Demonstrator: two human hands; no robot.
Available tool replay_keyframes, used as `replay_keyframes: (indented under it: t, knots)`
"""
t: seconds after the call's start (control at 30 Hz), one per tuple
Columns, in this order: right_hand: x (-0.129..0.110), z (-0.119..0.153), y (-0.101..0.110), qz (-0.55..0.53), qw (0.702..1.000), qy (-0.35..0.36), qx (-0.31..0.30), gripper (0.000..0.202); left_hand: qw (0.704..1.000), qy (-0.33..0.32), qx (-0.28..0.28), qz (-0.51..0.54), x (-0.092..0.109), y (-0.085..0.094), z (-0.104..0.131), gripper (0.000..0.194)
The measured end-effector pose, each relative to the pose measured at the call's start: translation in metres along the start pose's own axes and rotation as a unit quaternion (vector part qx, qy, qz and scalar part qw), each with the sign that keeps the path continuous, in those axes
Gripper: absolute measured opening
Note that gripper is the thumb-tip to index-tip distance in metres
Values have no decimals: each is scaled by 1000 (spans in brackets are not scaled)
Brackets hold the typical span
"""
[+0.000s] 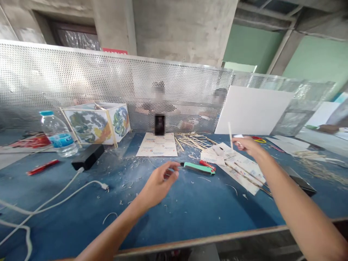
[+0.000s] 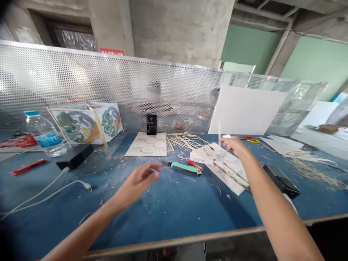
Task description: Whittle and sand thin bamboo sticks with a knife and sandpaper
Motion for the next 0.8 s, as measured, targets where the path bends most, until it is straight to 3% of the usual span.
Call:
replay_keyframes:
  t: [0.17, 0.27, 0.33, 0.4, 0.47, 0.53, 0.67, 0.73, 0.8]
  knots:
    - [-65, 92, -76, -133, 973, 100, -159, 21, 991, 36, -2, 126, -7, -28, -13, 45]
    - [-97, 153, -116, -199, 928, 156, -274, 23, 986, 24, -13, 162, 4, -40, -2, 40]
    - [-111, 179, -131, -217, 896, 177, -346, 24, 985, 21, 2, 171, 9, -37, 12, 38]
    - [-116, 190, -136, -216, 882, 184, -375, 26, 983, 22, 44, 175, 11, -24, 30, 36]
    - [-112, 189, -136, -216, 882, 179, -380, 30, 977, 19, 113, 177, 10, 1, 49, 32]
    - [-103, 185, -137, -210, 879, 172, -391, 34, 962, 7, 206, 180, 10, 40, 69, 27]
    - [-72, 174, -146, -156, 884, 155, -412, 39, 896, -51, 398, 190, 22, 155, 98, 15]
    - [-55, 166, -149, -134, 895, 133, -404, 41, 871, -53, 445, 202, 24, 209, 99, 20]
    - [-44, 161, -150, -122, 903, 118, -396, 43, 866, -27, 457, 204, 19, 244, 93, 24]
Point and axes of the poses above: each hand's wrist, its own z-axis away from the middle knuckle, its own y-axis out of the back of the hand, x = y × z, the point moved 8 cm from there along -z, towards the middle knuckle, and after that the axes turned 8 degrees about -y, right-handed, at the moved point
